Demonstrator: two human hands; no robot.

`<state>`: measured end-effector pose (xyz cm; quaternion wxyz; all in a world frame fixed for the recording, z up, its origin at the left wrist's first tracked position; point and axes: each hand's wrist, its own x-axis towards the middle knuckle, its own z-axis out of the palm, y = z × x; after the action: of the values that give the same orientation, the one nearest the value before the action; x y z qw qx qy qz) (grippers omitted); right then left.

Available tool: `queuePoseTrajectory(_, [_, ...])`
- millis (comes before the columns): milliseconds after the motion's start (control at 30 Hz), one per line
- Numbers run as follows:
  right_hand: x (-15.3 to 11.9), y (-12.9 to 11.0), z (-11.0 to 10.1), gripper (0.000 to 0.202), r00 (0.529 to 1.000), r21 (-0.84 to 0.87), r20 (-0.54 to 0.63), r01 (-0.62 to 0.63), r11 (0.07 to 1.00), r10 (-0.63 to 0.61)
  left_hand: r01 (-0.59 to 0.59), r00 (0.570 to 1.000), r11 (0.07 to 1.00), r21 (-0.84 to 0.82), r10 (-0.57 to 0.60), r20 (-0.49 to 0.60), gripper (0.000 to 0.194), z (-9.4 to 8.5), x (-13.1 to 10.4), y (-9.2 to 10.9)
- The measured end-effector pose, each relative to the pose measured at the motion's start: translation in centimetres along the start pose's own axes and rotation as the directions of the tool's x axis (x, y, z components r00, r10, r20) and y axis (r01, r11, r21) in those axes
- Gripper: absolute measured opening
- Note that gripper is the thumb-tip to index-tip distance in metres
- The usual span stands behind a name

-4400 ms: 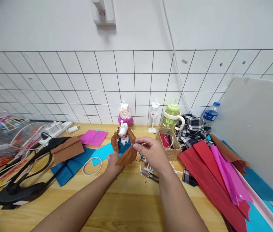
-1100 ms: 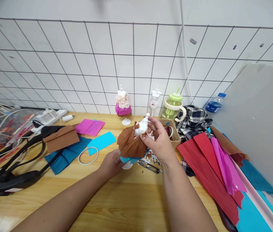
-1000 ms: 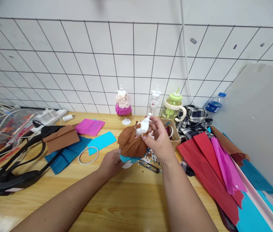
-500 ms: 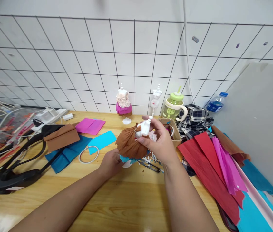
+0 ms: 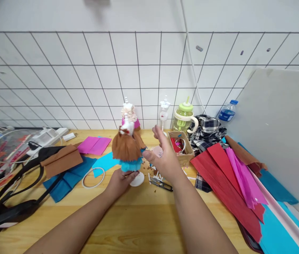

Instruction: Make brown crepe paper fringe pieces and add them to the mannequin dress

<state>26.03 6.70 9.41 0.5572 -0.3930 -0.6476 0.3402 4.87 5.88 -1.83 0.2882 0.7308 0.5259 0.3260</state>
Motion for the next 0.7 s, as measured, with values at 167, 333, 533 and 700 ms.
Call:
queuePoseTrajectory(167, [-0.6, -1.3, 1.6, 0.049, 0.991, -0.263, -0.071, 0.095, 0.960, -0.117, 0.023, 0.999, 0.980, -0.196, -0.029, -0.032, 0.023, -0.1, 0.1, -0.1])
queuePoseTrajectory(333, [-0.9, -2.0, 3.1, 0.029, 0.963, -0.356, 0.015, 0.258, 0.898, -0.271, 0.013, 1.000, 0.976, -0.219, -0.019, -0.025, 0.025, -0.2, -0.1, 0.6])
queuePoseTrajectory(533, [-1.5, -2.6, 3.6, 0.015, 0.964, -0.417, -0.058, 0.212, 0.884, -0.258, -0.068, 0.996, 0.988, -0.139, 0.059, -0.068, 0.022, -0.3, -0.1, 0.7])
queuePoseTrajectory(700, [-1.7, -3.0, 3.7, 0.030, 0.955, -0.435, -0.015, 0.261, 0.862, -0.297, -0.091, 0.996, 0.985, -0.145, 0.088, -0.028, 0.017, -0.4, -0.3, 0.7])
